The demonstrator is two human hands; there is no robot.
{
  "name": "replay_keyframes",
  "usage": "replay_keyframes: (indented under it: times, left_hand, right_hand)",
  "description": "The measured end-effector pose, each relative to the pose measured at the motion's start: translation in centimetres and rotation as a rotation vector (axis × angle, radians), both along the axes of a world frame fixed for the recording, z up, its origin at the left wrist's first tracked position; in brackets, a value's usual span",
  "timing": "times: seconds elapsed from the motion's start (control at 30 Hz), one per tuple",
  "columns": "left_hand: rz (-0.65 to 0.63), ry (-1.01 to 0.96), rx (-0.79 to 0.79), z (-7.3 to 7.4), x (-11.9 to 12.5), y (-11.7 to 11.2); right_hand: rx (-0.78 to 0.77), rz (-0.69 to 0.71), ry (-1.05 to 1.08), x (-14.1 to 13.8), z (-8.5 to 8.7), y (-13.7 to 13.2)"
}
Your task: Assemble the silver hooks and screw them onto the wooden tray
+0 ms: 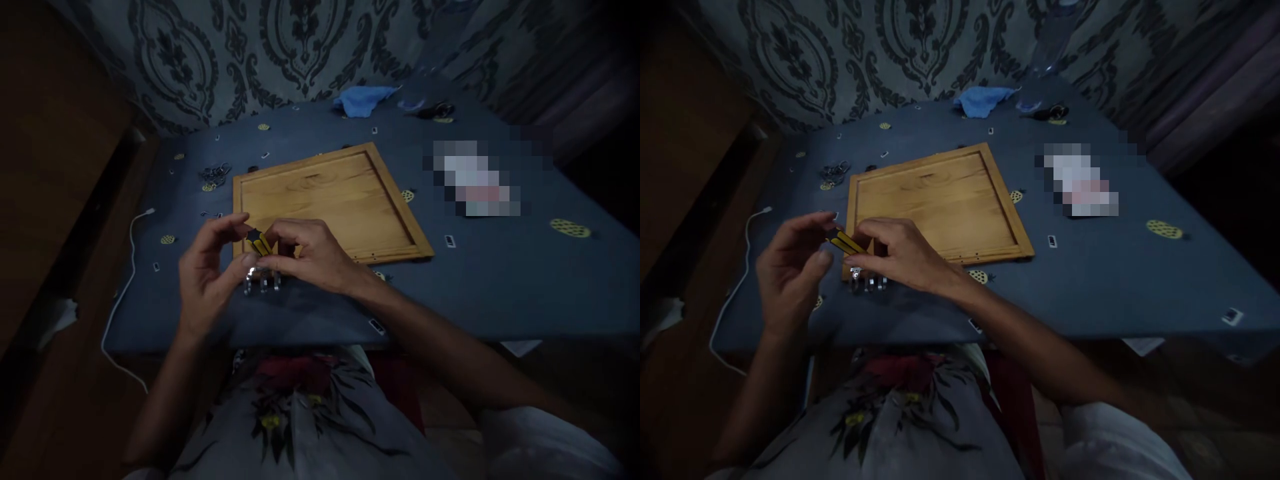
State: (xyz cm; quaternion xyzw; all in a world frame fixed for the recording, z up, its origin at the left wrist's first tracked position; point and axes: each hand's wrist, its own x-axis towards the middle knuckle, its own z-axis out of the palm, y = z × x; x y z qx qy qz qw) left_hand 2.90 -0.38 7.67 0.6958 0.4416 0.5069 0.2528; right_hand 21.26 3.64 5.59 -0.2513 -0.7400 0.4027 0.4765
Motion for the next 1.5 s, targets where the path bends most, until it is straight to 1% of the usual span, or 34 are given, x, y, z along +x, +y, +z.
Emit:
replay_keyframes:
  times: [0.03, 0.1, 0.2, 0.3, 0.33, 0.4, 0.43, 0.53, 0.63, 0.77, 0.83, 0.9, 0.97, 1.03, 1.13, 1.23, 1.3, 1.37, 1.4, 1.5]
  left_hand:
    - [-0.011, 0.014, 0.007, 0.5, 0.4, 0.2]
    - [-0.037, 0.049, 0.034, 1.0, 1.0, 0.5]
    - [-0.060, 0.074, 0.051, 0.9, 1.3, 0.8]
    - [-0.044, 0.104, 0.034, 0.7, 1.0, 0.7]
    - [-0.033, 0.114, 0.033, 0.7, 0.9, 0.6]
    - [-0.017, 0.128, 0.040, 0.7, 0.8, 0.5]
    - [-0.011, 0.130, 0.043, 0.7, 0.7, 0.4]
    - [-0.006, 0.123, 0.045, 0.8, 0.8, 0.2]
    - [-0.003, 0.134, 0.043, 0.9, 1.0, 0.0]
    - [-0.006, 0.167, 0.060, 1.0, 1.1, -0.1]
    - [0.000, 0.183, 0.066, 1.1, 1.1, 0.0]
    - [0.001, 0.201, 0.066, 1.2, 1.1, 0.1]
    - [-0.016, 0.213, 0.066, 1.3, 1.1, 0.4]
    - [-0.042, 0.230, 0.076, 1.4, 1.2, 0.6]
    - [-0.074, 0.273, 0.100, 1.6, 1.4, 0.9]
    - [-0.080, 0.249, 0.092, 1.4, 1.0, 0.7]
    - [-0.078, 0.206, 0.060, 0.6, 0.4, 0.5]
    - [-0.097, 0.223, 0.023, -0.6, -0.5, 0.2]
    - [-0.112, 0.277, 0.012, -1.4, -0.8, 0.0]
    - [-0.145, 0.540, -0.022, -3.8, -1.5, -0.6]
  right_hand:
    - [0.017, 0.002, -0.003, -0.1, 0.0, 0.0]
    - [0.057, -0.006, 0.005, 0.0, 0.0, -0.1]
    - [0.079, -0.016, -0.029, 0.6, -0.4, -0.1]
    - [0.036, -0.035, -0.198, 1.8, -1.6, -0.1]
    - [0.051, -0.056, -0.278, 2.2, -2.2, -0.2]
    - [0.145, -0.092, -0.441, 2.8, -3.4, -0.5]
    - [0.196, -0.136, -0.487, 2.9, -4.0, -0.8]
    - [0.314, -0.241, -0.520, 2.6, -5.1, -2.0]
    - [0.301, -0.238, -0.551, 1.7, -5.3, -3.3]
    - [0.248, -0.258, -0.576, 0.7, -5.3, -4.0]
    - [0.210, -0.246, -0.527, 0.7, -5.2, -3.9]
    - [0.158, -0.253, -0.432, 0.8, -5.0, -3.6]
    - [0.105, -0.279, -0.310, 0.9, -4.2, -3.3]
    - [0.056, -0.300, -0.197, 1.0, -3.1, -3.2]
    - [-0.014, -0.271, -0.073, 0.7, -1.2, -3.1]
    - [-0.049, -0.226, -0.030, 0.4, -0.1, -3.2]
    - [-0.049, -0.228, -0.019, 0.3, 0.1, -3.4]
    - [-0.030, -0.252, -0.026, 0.3, 0.2, -3.5]
    - [-0.014, -0.265, -0.038, 0.4, 0.2, -3.6]
    - [0.017, -0.266, -0.090, 0.5, 0.3, -3.8]
